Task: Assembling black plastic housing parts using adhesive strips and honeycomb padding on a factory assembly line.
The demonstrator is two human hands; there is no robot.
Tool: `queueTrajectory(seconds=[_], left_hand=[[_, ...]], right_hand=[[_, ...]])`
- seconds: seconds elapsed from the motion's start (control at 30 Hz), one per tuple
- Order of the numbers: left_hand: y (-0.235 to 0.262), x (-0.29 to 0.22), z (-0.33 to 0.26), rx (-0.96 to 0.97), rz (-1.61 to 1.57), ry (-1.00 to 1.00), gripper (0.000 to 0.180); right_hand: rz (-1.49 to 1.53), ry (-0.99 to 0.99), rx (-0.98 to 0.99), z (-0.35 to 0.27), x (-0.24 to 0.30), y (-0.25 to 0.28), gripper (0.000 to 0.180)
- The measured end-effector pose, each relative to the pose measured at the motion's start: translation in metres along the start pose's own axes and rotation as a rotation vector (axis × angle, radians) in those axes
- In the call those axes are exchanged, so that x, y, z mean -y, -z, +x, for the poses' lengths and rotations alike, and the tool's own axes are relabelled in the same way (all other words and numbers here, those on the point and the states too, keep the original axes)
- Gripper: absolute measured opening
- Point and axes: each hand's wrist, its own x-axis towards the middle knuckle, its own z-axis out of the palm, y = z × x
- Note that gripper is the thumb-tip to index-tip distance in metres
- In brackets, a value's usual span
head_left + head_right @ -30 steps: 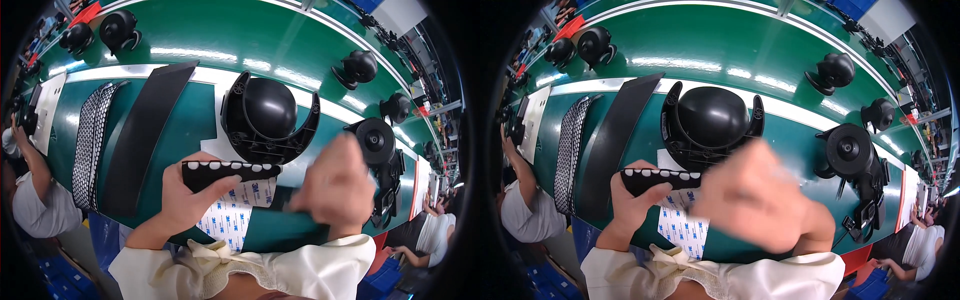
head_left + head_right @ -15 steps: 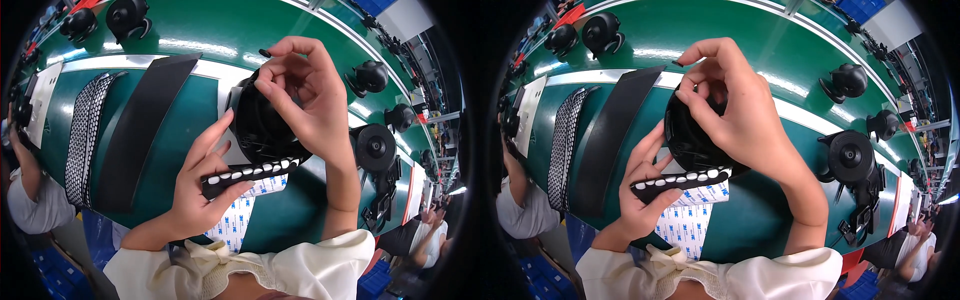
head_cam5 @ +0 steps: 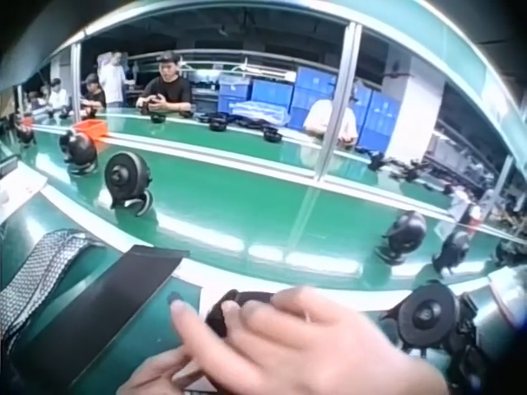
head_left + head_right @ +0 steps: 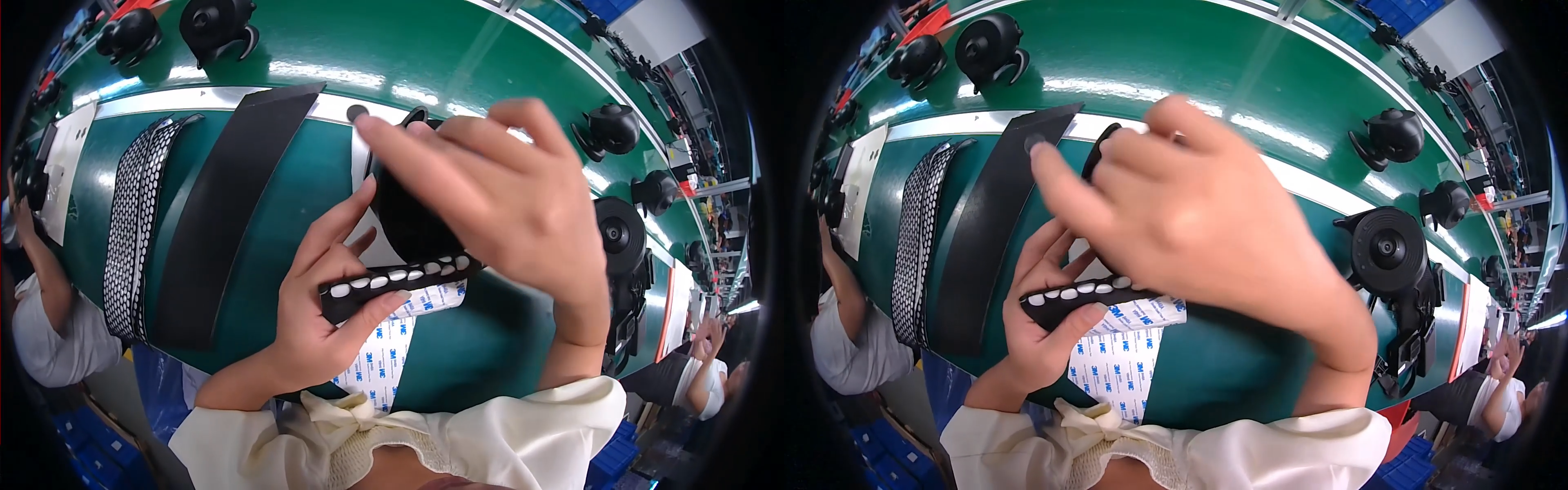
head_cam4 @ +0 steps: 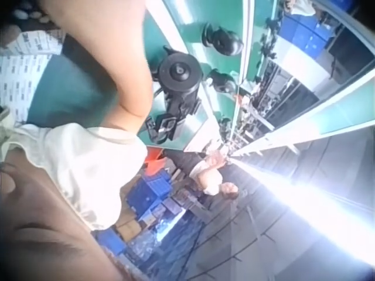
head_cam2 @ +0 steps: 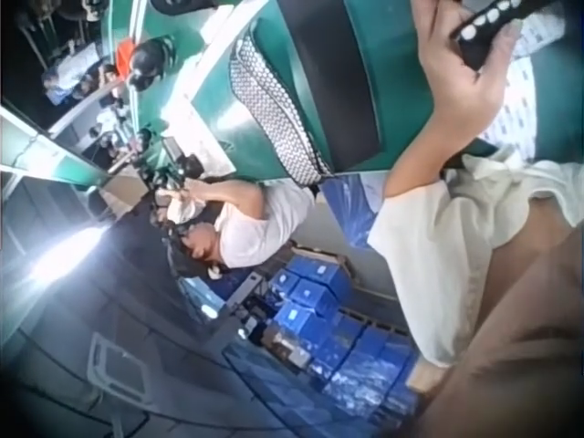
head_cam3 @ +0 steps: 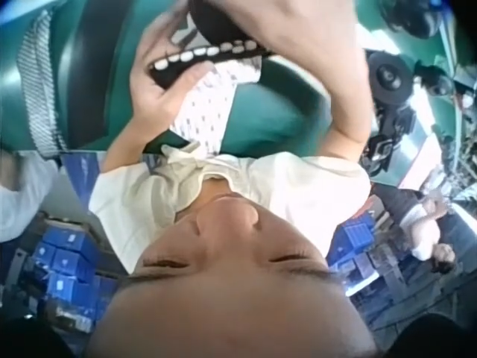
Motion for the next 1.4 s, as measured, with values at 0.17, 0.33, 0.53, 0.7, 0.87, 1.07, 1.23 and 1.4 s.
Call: queueTrajectory(seconds=[0.17, 0.33, 0.53, 0.7, 0.87, 1.07, 1.23, 1.4], left_hand=[[0.003, 0.004, -0.001, 0.011, 0.007, -0.034, 0.018], [0.000, 0.003, 0.001, 0.015, 0.015, -0.012, 0.017], [-0.003, 0.000, 0.000, -0.053, -0.070, 0.046, 0.014], [-0.005, 0.001, 0.000, -0.024, -0.029, 0.026, 0.013], [-0.007, -0.003, 0.000, -0.048, -0.043, 0.062, 0.013], [-0.005, -0.001, -0.001, -0.024, -0.020, 0.050, 0.013], [-0.005, 0.000, -0.001, -0.037, -0.029, 0.051, 0.013], [-0.007, 0.000, 0.001, -0.032, -0.037, 0.053, 0.014]], right_hand=[[0.614, -0.419, -0.298, -0.029, -0.019, 0.001, 0.024], [0.931, -0.722, -0.317, -0.071, -0.033, 0.001, 0.007], [1.069, -0.858, -0.252, -0.078, -0.032, -0.008, 0.012], [0.838, -0.777, -0.142, -0.080, -0.034, 0.001, 0.011], [0.832, -0.772, -0.063, -0.079, -0.034, 0.005, 0.010], [0.910, -0.811, -0.142, -0.082, -0.032, 0.002, 0.013], [0.895, -0.820, -0.120, -0.081, -0.029, 0.000, 0.011], [-0.152, -0.337, -0.076, -0.083, -0.002, -0.004, 0.023]])
